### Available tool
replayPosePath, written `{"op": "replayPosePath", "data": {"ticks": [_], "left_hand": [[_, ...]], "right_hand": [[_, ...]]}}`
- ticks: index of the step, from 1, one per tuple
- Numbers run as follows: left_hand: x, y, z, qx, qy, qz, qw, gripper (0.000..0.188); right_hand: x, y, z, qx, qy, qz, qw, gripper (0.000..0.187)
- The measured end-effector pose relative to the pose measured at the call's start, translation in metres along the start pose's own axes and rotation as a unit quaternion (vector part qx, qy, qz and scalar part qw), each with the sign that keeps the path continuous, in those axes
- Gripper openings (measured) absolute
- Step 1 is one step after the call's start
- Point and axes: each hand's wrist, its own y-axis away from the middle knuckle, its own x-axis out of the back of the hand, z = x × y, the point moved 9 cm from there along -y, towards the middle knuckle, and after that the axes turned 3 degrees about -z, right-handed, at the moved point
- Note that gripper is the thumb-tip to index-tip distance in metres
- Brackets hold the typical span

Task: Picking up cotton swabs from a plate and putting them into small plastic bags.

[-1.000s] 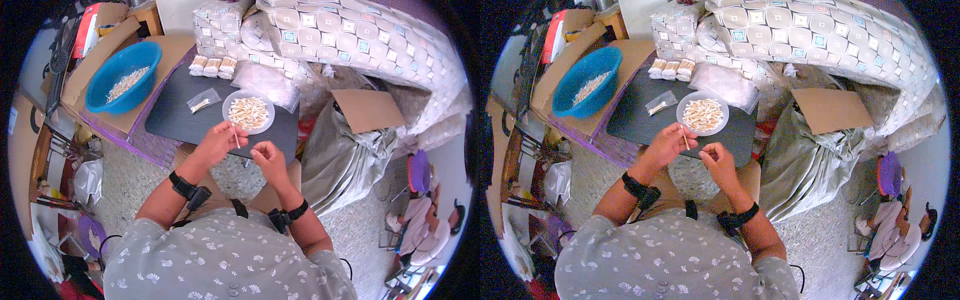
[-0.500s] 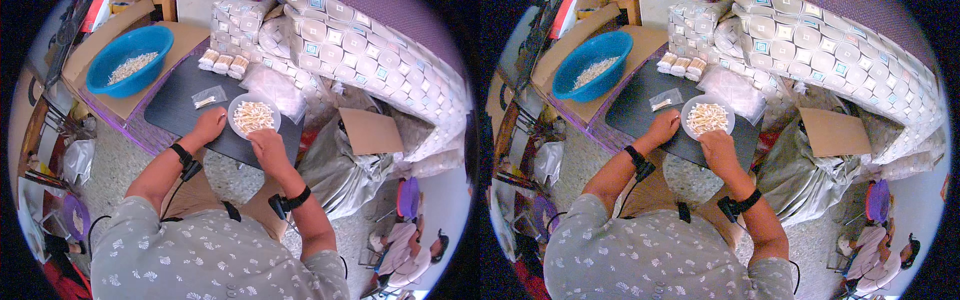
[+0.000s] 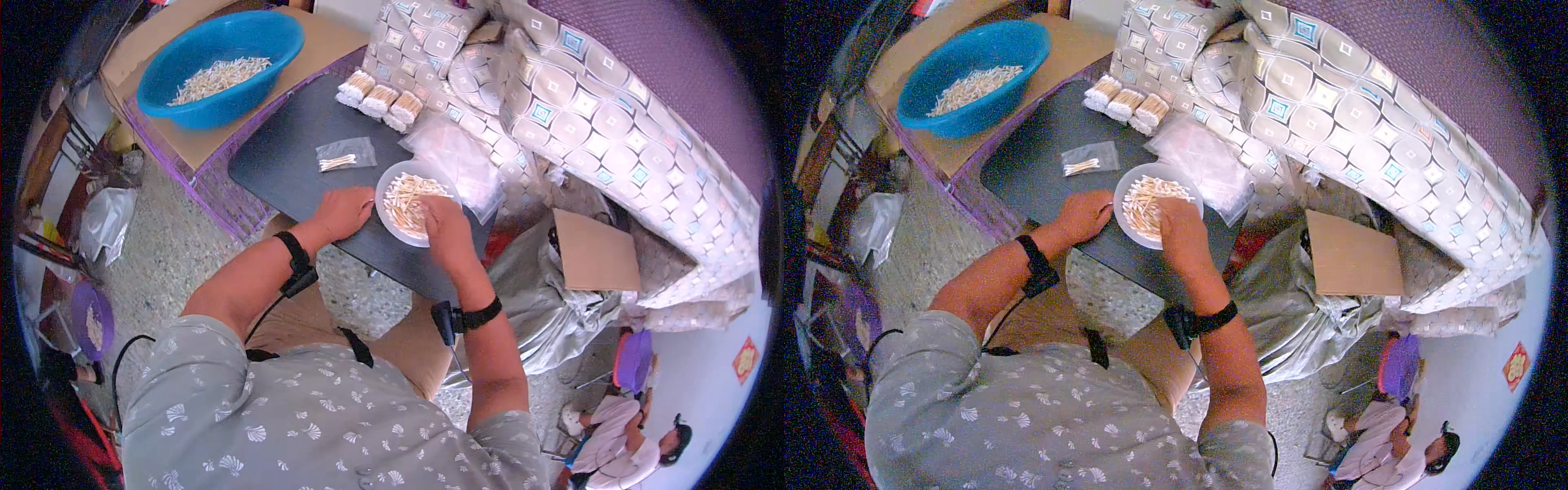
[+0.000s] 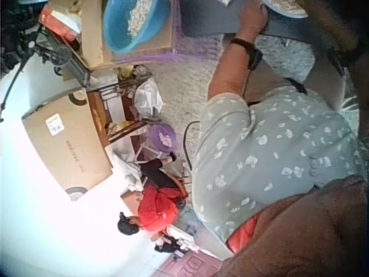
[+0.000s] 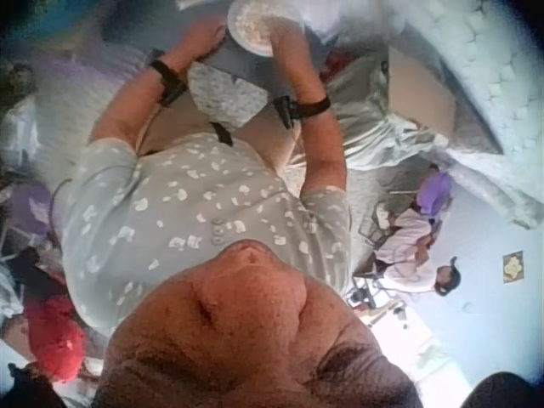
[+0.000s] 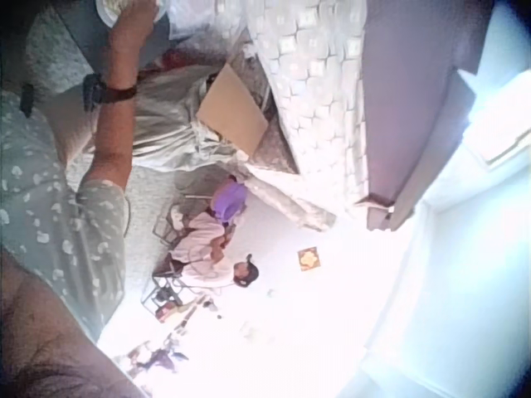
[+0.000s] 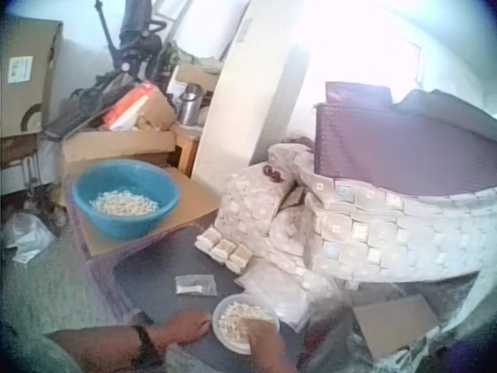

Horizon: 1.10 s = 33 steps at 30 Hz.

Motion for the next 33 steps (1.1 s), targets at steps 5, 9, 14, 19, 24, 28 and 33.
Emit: {"op": "replayPosePath", "data": {"ticks": [5,9,14,19,24,28,33], "left_hand": [[0.001,0.002,-0.001,-0.014,0.001,0.011,1.0,0.014],[0.002,0.003,0.0,-0.018,-0.012,0.018,1.0,0.015],[0.007,0.0,0.004,-0.004,-0.021,-0.002,1.0,0.016],[0.007,-0.001,0.005,0.026,-0.013,-0.042,0.999,0.019],[0.002,0.0,0.001,0.043,0.007,-0.037,0.998,0.018],[0.001,-0.001,-0.001,0.027,0.017,-0.018,0.999,0.018],[0.007,-0.001,0.005,0.018,0.024,-0.017,0.999,0.02]], "right_hand": [[0.009,-0.008,0.013,-0.078,-0.048,-0.014,0.996,0.021],[0.004,-0.019,-0.002,-0.064,-0.068,-0.032,0.995,0.022],[-0.017,-0.031,-0.043,0.071,0.01,-0.024,0.997,0.021],[-0.027,-0.032,-0.035,0.102,0.089,-0.071,0.988,0.018],[0.003,-0.025,-0.004,0.021,0.092,-0.018,0.995,0.012],[0.013,-0.019,0.002,-0.01,0.059,-0.009,0.998,0.011],[0.026,-0.015,0.005,-0.002,-0.002,0.025,1.0,0.015]]}}
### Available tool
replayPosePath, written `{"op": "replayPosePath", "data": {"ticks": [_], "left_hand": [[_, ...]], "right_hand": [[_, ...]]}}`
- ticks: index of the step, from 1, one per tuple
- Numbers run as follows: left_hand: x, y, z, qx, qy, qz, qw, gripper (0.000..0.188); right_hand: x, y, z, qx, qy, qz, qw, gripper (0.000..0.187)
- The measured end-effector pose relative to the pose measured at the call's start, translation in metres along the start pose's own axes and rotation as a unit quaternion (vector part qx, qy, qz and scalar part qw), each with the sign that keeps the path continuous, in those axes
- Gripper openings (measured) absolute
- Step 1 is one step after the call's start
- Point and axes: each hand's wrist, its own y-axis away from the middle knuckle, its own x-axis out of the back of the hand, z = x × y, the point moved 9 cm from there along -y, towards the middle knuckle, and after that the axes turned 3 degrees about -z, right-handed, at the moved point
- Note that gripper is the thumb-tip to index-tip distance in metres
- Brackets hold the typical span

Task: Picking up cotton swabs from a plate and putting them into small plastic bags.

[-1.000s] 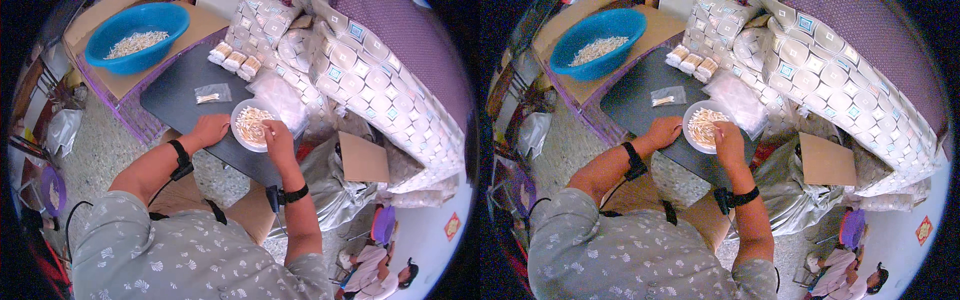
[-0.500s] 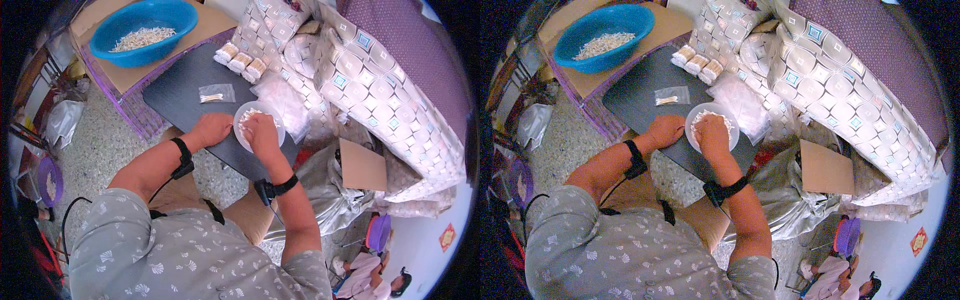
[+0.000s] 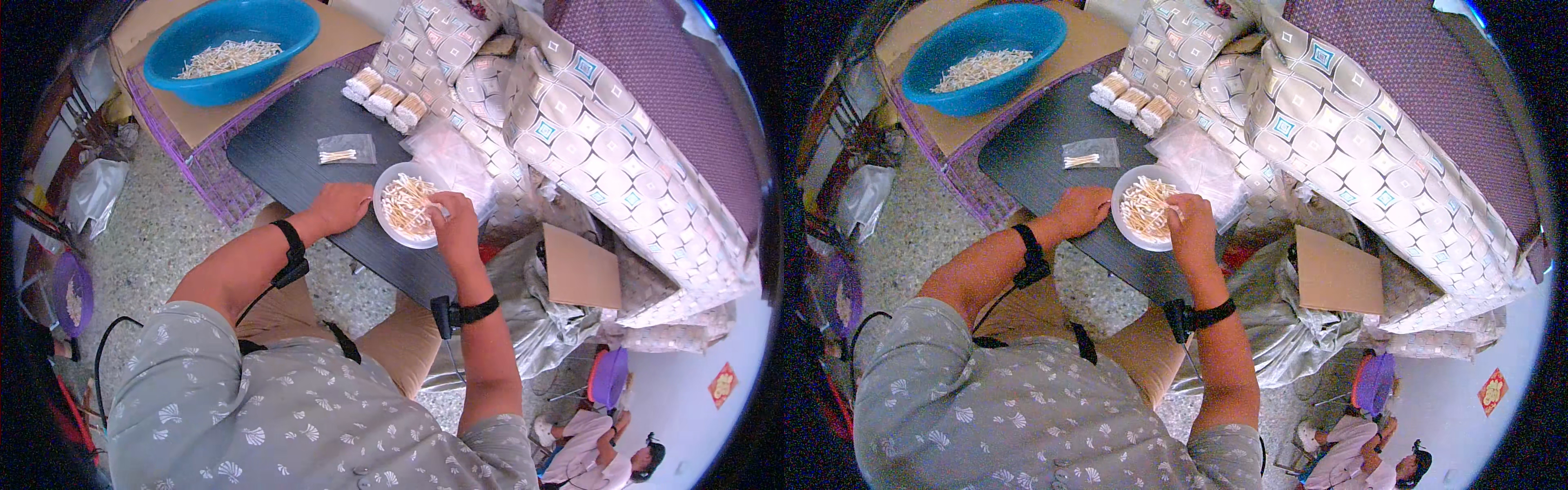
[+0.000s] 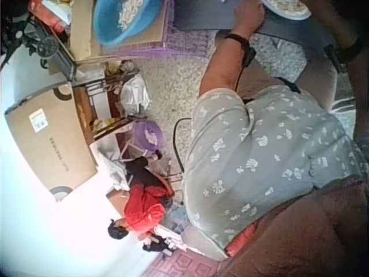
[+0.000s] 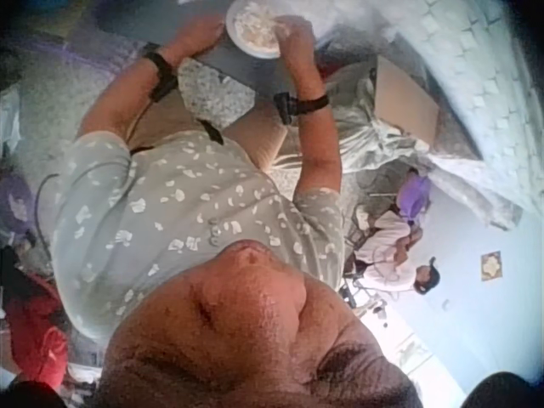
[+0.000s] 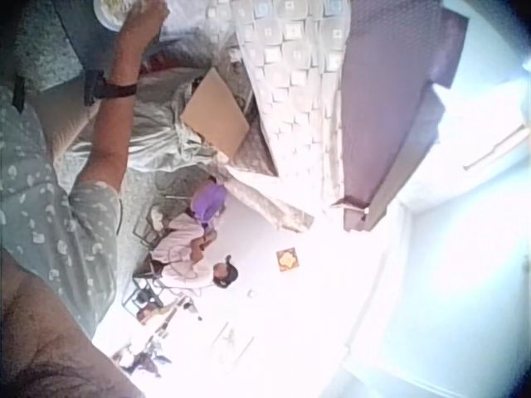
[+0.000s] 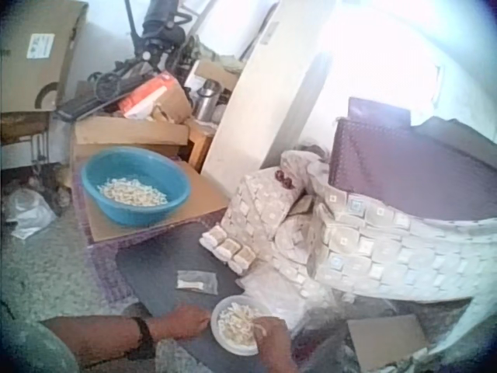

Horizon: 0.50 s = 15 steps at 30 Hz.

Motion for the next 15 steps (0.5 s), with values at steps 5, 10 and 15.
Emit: {"op": "replayPosePath", "data": {"ticks": [5,10,15], "left_hand": [[-0.002,0.001,-0.002,0.006,-0.005,-0.008,1.0,0.021],[0.005,0.004,0.002,-0.029,-0.003,0.055,0.998,0.017],[0.005,0.002,0.002,0.004,-0.033,0.002,0.999,0.018]], "right_hand": [[0.0,0.004,0.017,-0.057,0.019,-0.026,0.998,0.02],[-0.007,0.008,0.014,-0.05,0.03,-0.04,0.998,0.023],[-0.012,0.008,0.01,-0.059,0.059,-0.033,0.996,0.024]]}}
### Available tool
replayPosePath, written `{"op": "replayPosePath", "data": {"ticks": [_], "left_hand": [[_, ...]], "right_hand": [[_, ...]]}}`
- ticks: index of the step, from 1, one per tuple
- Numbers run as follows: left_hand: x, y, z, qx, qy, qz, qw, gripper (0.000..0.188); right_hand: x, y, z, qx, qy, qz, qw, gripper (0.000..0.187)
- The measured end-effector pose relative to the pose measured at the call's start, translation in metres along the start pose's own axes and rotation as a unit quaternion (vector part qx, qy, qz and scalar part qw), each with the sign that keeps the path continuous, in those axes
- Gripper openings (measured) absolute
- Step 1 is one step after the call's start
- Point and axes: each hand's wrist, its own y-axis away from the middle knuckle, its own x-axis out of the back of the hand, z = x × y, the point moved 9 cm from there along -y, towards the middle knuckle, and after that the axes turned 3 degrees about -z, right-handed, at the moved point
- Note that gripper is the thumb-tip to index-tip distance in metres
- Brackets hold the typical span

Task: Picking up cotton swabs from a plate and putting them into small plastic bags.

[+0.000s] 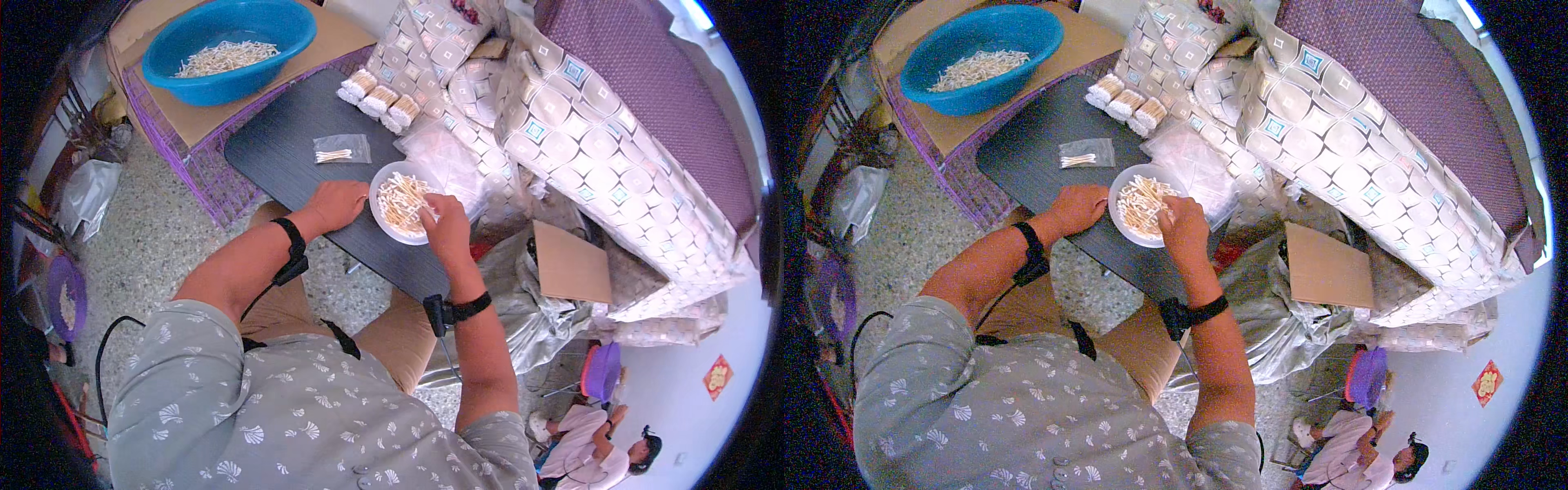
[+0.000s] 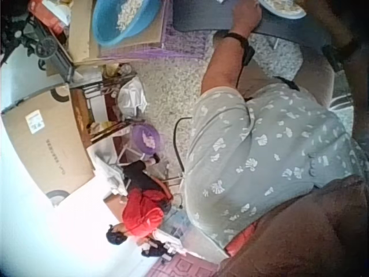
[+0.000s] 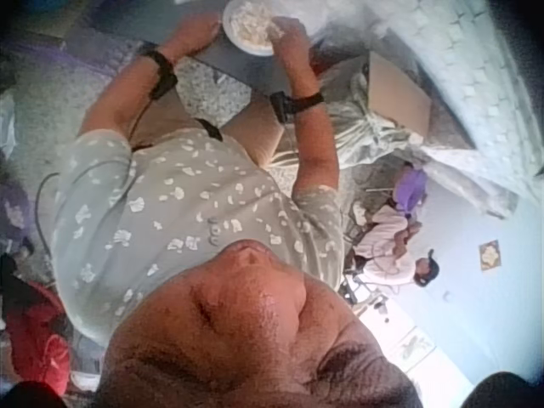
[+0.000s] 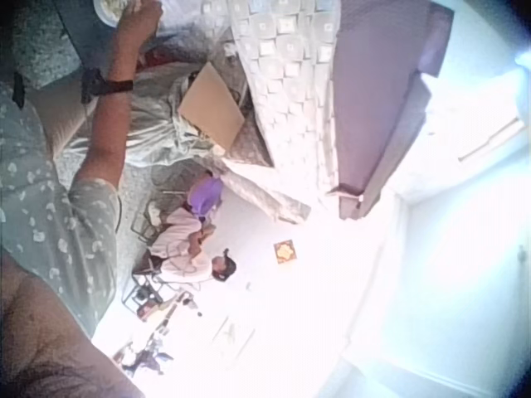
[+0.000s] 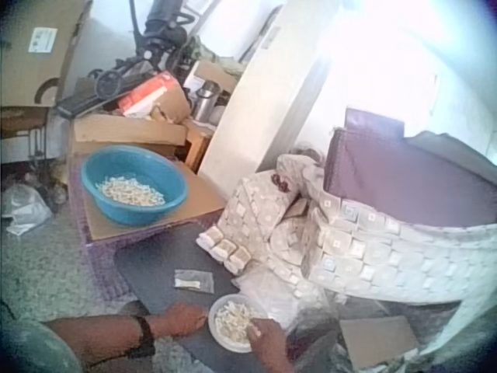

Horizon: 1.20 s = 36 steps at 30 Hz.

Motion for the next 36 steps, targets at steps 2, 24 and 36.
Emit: {"op": "replayPosePath", "data": {"ticks": [2,24,36], "left_hand": [[-0.002,0.0,-0.004,0.008,0.009,-0.013,1.0,0.021],[-0.004,0.0,-0.004,-0.027,0.008,0.055,0.998,0.014],[0.018,0.007,-0.002,0.03,0.402,0.087,0.911,0.022]], "right_hand": [[-0.003,-0.001,-0.002,-0.001,0.003,-0.005,1.0,0.025],[0.02,0.039,0.037,-0.129,-0.16,0.12,0.971,0.013],[0.002,0.121,0.001,-0.276,-0.618,0.12,0.726,0.009]]}}
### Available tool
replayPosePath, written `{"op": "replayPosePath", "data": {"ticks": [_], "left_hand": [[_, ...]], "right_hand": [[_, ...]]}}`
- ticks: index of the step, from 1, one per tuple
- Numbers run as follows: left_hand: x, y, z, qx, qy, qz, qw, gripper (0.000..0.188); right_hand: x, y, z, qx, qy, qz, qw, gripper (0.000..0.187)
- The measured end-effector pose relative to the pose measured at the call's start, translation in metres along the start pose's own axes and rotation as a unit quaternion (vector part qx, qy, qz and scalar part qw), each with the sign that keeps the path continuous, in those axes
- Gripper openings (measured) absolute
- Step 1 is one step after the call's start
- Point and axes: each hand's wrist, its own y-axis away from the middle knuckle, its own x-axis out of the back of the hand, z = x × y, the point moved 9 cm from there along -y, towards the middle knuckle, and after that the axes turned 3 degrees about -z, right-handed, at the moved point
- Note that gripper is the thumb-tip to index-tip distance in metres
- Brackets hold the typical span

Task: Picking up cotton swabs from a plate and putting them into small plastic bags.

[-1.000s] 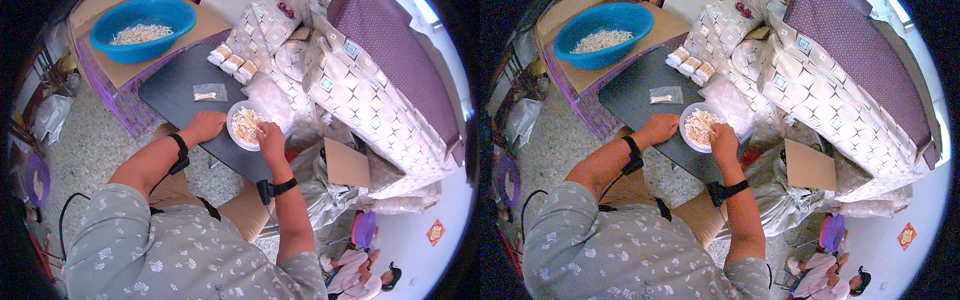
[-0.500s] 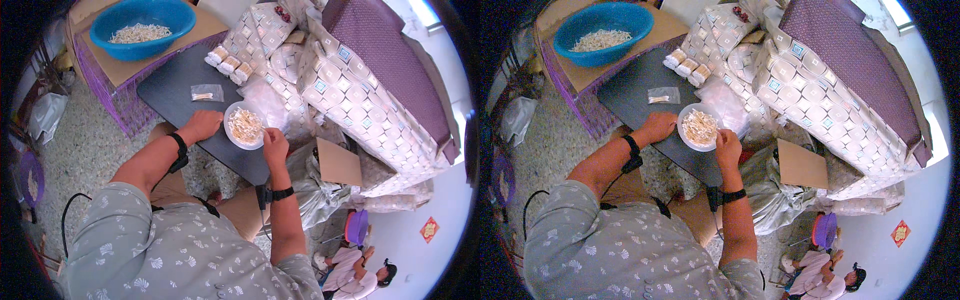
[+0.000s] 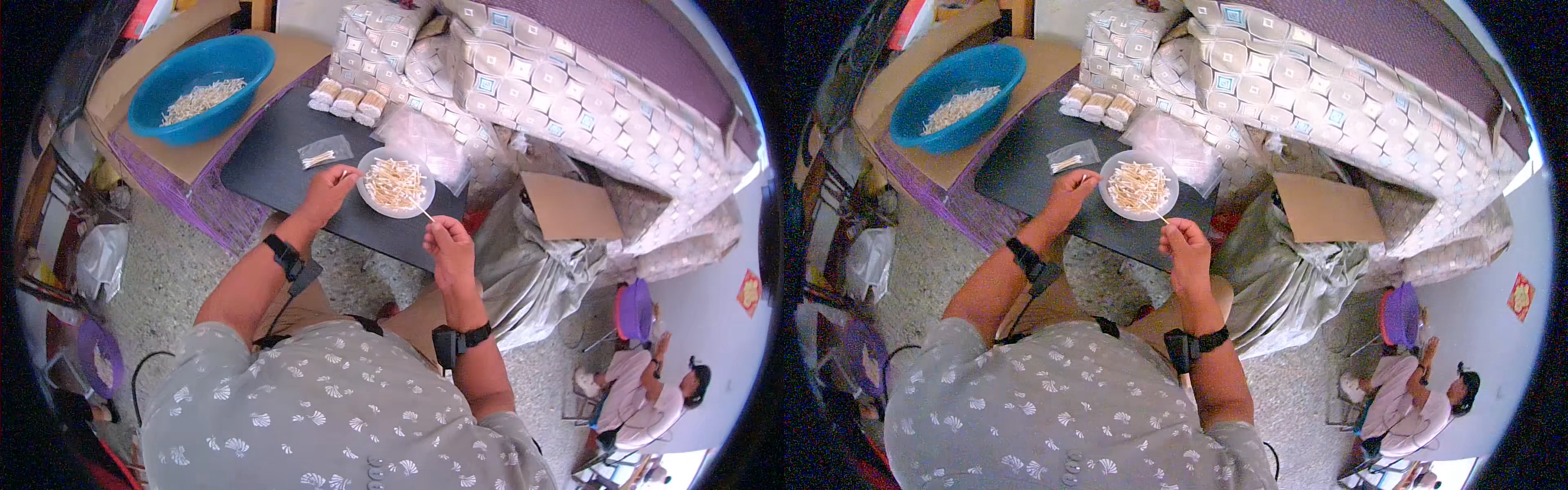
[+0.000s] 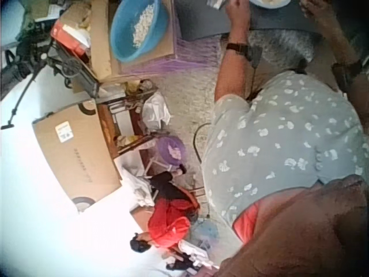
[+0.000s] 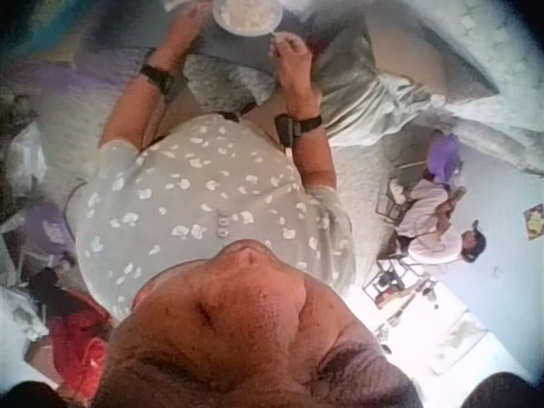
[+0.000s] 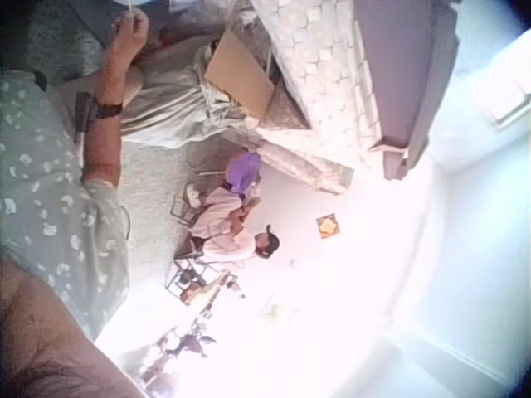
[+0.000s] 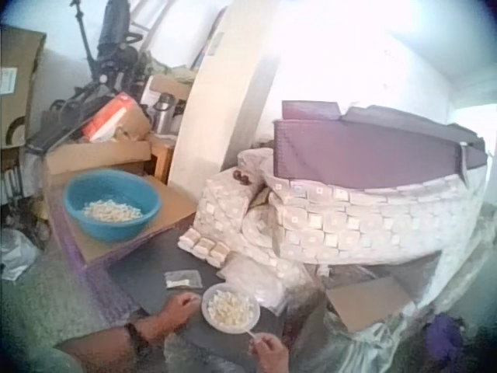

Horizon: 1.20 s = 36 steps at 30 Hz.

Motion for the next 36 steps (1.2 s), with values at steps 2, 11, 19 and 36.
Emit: {"op": "replayPosePath", "data": {"ticks": [2,11,19,36], "left_hand": [[-0.017,0.013,0.04,0.016,0.117,-0.026,0.993,0.024],[-0.062,0.065,0.108,0.125,0.145,-0.189,0.963,0.02],[-0.06,0.068,0.118,-0.002,0.031,-0.192,0.981,0.017],[-0.067,0.079,0.09,0.054,0.004,-0.204,0.978,0.02]], "right_hand": [[0.0,0.011,0.0,-0.004,-0.015,0.002,1.0,0.009],[-0.027,0.037,0.005,0.006,-0.018,-0.055,0.998,0.011],[-0.042,0.05,-0.002,0.029,0.053,-0.105,0.993,0.016],[-0.031,0.047,-0.028,0.134,0.063,-0.042,0.988,0.007]]}}
